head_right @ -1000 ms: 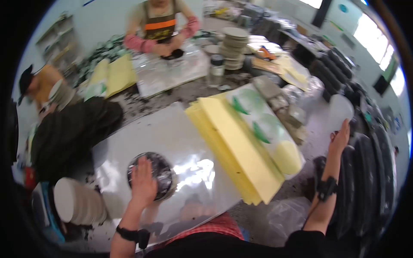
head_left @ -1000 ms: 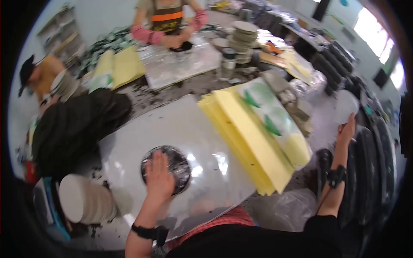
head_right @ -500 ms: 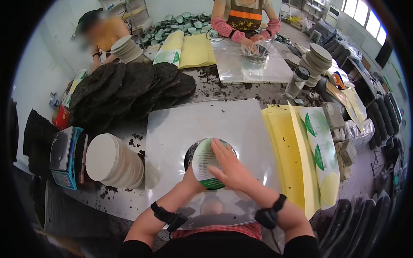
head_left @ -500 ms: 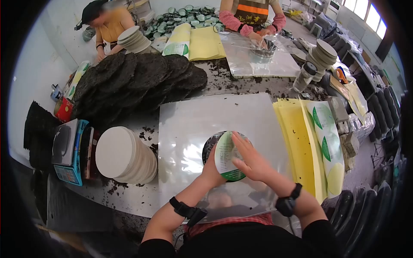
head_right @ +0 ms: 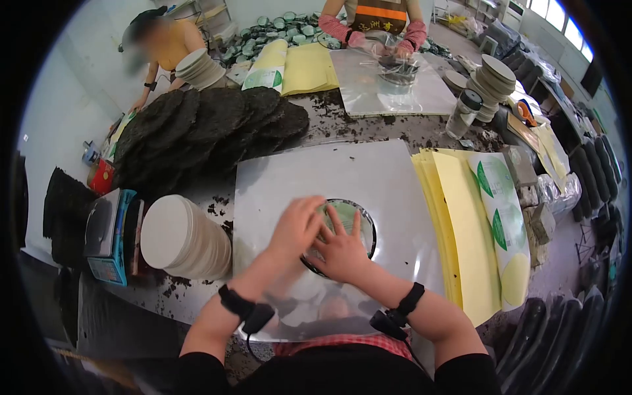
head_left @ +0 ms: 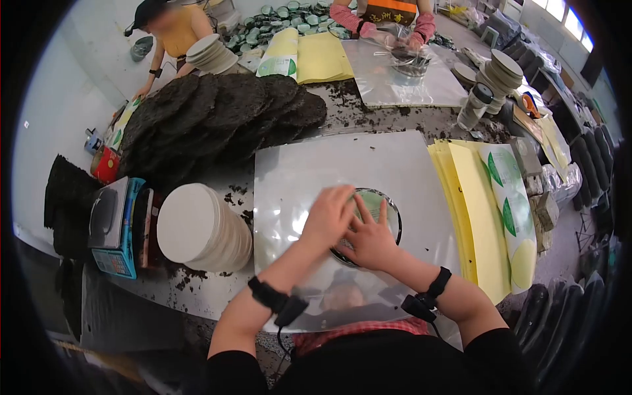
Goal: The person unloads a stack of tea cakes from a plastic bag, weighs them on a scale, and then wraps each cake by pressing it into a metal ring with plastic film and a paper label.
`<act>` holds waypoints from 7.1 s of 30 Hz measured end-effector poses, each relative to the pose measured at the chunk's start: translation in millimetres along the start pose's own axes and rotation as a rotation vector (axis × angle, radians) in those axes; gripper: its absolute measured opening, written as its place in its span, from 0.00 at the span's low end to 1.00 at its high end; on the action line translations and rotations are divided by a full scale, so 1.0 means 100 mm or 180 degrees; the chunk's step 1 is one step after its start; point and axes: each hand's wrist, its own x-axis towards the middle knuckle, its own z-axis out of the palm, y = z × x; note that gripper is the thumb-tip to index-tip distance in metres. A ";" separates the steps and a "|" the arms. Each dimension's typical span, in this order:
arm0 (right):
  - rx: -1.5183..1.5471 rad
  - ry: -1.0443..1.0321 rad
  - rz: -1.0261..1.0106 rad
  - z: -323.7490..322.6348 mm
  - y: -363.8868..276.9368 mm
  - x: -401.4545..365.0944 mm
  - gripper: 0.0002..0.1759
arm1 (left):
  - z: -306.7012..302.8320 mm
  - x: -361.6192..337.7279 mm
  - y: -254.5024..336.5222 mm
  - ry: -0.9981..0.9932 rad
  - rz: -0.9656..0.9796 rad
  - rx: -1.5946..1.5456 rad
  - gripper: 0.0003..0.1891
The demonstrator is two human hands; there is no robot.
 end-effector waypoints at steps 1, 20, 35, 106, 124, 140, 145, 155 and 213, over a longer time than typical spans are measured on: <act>-0.0020 0.0206 -0.0059 0.04 0.00 -0.01 0.33 | 0.13 0.05 -0.29 -0.0189 -0.0214 0.0347 0.12; 0.2288 0.2091 -0.0473 -0.91 0.12 -0.86 0.29 | -0.96 -0.65 0.49 0.0626 -0.0697 0.0109 0.07; 0.3398 0.1543 -0.0109 -2.21 0.56 0.05 0.37 | -2.69 -1.78 1.22 0.0734 0.0111 0.1613 0.15; 0.5762 0.1957 0.2323 0.33 2.81 1.39 0.31 | -3.15 0.73 -0.22 -0.0790 0.0299 0.2099 0.26; 0.4498 -0.0434 0.0455 0.04 1.25 -1.13 0.37 | -0.94 -2.34 -0.10 -0.1600 0.0169 0.0510 0.08; 0.3604 0.0344 0.0588 0.46 1.41 -0.26 0.45 | -1.11 -1.92 -0.19 -0.2489 0.0223 0.0331 0.10; 0.3272 0.0574 0.0762 0.58 1.43 -0.21 0.44 | -1.02 -2.19 -0.21 -0.2386 -0.0104 0.0426 0.09; 0.3520 0.0455 0.0883 0.45 1.31 -0.25 0.44 | -1.04 -2.24 -0.19 -0.2083 0.0296 0.0340 0.08; -0.0788 -0.3565 -0.0372 -2.45 0.75 -0.37 0.32 | -3.31 -1.06 1.52 -0.1440 -0.1038 0.1338 0.28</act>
